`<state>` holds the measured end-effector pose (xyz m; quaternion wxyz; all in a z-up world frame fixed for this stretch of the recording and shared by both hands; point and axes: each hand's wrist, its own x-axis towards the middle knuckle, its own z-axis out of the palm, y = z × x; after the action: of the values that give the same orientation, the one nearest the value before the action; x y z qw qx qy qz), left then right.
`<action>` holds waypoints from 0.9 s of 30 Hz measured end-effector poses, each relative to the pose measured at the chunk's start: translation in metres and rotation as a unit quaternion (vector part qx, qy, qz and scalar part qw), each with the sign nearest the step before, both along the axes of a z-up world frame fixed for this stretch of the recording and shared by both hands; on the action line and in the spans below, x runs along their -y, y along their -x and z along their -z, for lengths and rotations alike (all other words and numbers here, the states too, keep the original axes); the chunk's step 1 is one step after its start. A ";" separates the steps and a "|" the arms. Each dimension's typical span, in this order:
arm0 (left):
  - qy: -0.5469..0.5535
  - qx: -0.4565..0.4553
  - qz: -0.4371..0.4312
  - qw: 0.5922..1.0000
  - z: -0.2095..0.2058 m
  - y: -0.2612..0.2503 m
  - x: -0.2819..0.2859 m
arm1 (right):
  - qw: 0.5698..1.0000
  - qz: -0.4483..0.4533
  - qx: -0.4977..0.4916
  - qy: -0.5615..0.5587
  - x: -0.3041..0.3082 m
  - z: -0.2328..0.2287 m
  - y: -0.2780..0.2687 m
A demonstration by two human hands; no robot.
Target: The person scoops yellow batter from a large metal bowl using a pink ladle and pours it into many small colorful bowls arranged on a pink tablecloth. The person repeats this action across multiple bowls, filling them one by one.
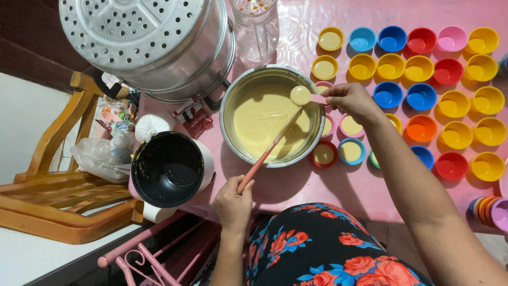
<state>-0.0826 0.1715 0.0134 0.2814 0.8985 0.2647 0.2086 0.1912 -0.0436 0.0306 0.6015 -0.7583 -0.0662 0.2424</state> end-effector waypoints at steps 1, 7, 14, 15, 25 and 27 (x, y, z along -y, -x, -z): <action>0.000 0.000 0.000 1.000 0.000 -0.001 0.001 | 1.000 0.000 0.000 0.000 -0.002 -0.001 0.001; -0.021 -0.012 -0.008 1.000 0.008 -0.003 0.002 | 1.000 -0.026 -0.006 -0.002 -0.012 -0.008 0.008; -0.037 -0.029 -0.015 0.999 0.004 -0.007 0.006 | 0.997 -0.064 0.018 0.036 -0.015 -0.024 0.019; -0.039 -0.038 -0.018 0.998 0.004 -0.007 0.007 | 0.996 -0.073 0.030 0.049 -0.012 -0.022 0.018; -0.067 -0.069 -0.003 0.995 -0.011 -0.033 0.016 | 0.999 -0.013 0.030 0.028 0.038 -0.032 0.018; -0.136 -0.154 0.003 0.979 -0.003 -0.038 0.017 | 0.999 0.028 0.030 -0.011 0.054 -0.025 0.011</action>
<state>-0.0444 0.1541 0.0164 0.1130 0.9506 0.2708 0.1008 0.1805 -0.0981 0.0559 0.6142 -0.7601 -0.0659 0.2017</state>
